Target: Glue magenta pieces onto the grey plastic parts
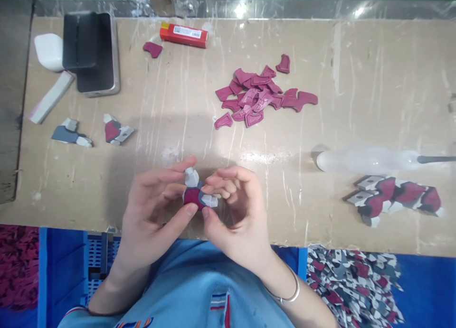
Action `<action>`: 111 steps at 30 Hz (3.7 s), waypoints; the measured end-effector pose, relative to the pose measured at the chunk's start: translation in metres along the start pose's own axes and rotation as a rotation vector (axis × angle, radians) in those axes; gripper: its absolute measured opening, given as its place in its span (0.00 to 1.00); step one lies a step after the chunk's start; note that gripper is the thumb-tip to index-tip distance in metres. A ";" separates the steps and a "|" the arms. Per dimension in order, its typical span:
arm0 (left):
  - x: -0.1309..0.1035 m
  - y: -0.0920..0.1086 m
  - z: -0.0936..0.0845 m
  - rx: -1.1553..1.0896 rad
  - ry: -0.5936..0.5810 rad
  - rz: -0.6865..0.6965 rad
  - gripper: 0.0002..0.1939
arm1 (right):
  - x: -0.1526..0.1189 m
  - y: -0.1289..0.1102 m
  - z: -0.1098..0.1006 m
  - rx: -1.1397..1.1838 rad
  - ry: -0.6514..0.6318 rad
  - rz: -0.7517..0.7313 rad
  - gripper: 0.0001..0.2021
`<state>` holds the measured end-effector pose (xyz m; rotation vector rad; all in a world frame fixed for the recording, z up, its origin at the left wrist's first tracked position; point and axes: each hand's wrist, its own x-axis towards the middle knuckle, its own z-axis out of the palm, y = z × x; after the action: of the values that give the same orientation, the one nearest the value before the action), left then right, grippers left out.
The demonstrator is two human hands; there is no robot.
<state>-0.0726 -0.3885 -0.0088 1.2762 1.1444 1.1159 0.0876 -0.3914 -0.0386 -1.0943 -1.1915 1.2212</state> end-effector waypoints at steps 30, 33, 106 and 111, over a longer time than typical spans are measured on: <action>0.001 -0.019 0.004 0.140 0.096 0.284 0.30 | 0.011 -0.017 -0.013 0.116 -0.086 0.160 0.06; 0.002 -0.019 0.005 0.160 0.081 0.161 0.19 | 0.009 -0.013 -0.010 0.166 -0.023 0.117 0.06; 0.022 0.006 -0.011 0.403 -0.362 0.273 0.10 | 0.008 -0.013 -0.037 -0.321 -0.222 -0.451 0.09; 0.044 0.015 -0.038 0.585 -0.537 0.373 0.10 | -0.004 -0.019 -0.092 -0.662 -0.034 -0.469 0.06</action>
<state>-0.1054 -0.3403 0.0074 2.1563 0.8568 0.6232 0.1805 -0.3945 -0.0276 -1.1609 -1.8224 0.4852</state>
